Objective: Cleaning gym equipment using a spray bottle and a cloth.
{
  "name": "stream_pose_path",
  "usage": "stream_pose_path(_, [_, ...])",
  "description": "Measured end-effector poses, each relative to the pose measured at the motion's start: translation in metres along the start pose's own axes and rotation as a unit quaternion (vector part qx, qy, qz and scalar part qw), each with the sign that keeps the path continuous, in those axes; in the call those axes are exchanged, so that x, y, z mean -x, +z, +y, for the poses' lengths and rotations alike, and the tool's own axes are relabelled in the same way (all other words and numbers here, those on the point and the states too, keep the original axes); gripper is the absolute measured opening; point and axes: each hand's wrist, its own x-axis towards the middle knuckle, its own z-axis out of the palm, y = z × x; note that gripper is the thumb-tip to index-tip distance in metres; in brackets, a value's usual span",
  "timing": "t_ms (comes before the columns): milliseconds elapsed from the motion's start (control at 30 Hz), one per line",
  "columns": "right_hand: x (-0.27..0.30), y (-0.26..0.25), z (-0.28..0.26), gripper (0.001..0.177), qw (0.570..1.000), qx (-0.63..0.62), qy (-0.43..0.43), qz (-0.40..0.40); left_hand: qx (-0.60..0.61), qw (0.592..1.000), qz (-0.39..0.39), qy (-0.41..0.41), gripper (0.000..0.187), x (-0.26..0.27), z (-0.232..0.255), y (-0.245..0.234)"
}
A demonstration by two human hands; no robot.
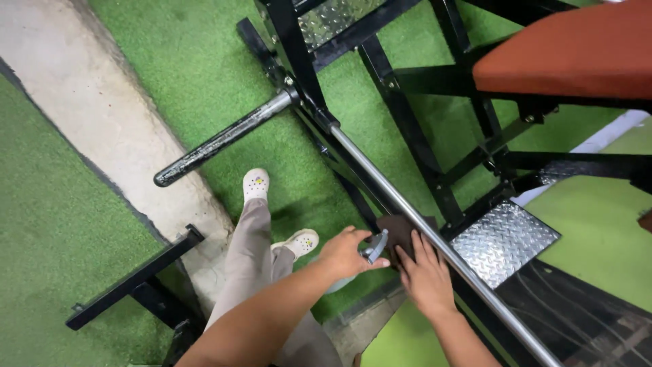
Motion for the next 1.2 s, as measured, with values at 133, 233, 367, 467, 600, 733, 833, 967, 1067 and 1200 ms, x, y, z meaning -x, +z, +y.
stream_pose_path(133, [-0.028,0.033,0.006,0.059,0.998,0.043,0.027,-0.026,0.0,1.0,-0.014,-0.004,0.101,-0.02,-0.018,0.009])
stream_pose_path(233, [-0.079,0.029,-0.017,0.043,0.991,-0.075,0.084,-0.066,0.002,1.0,-0.003,0.009,0.1,-0.034,-0.034,0.007])
stream_pose_path(367, [-0.15,0.076,-0.029,0.067,0.966,-0.217,0.139,0.02,0.009,1.0,-0.002,-0.005,0.099,-0.052,-0.051,-0.017])
stream_pose_path(467, [-0.196,0.079,-0.048,0.052,0.999,-0.032,0.008,-0.041,0.015,1.0,0.007,-0.018,0.098,-0.071,-0.072,-0.029])
stream_pose_path(600, [-0.259,0.091,-0.07,0.055,0.997,-0.008,-0.006,-0.079,0.025,0.998,0.045,-0.027,0.098,-0.089,-0.092,-0.052])
stream_pose_path(733, [-0.312,0.096,-0.091,0.064,0.954,-0.277,0.117,-0.001,0.045,0.993,0.102,-0.037,0.094,-0.096,-0.108,-0.068])
stream_pose_path(833, [-0.338,0.107,-0.089,0.045,0.995,-0.042,-0.019,-0.083,0.041,0.988,0.149,-0.008,0.091,-0.093,-0.115,-0.083])
stream_pose_path(967, [-0.335,0.095,-0.094,0.042,0.997,-0.039,-0.026,-0.061,0.047,0.988,0.145,-0.029,0.091,-0.076,-0.108,-0.097])
stream_pose_path(1067, [-0.315,0.111,-0.081,0.059,0.959,-0.275,0.061,0.015,0.049,0.989,0.126,-0.059,0.092,-0.059,-0.104,-0.088])
stream_pose_path(1200, [-0.227,0.108,-0.049,0.033,0.997,-0.069,-0.041,0.024,0.018,0.988,0.155,0.012,0.09,-0.036,-0.107,-0.04])
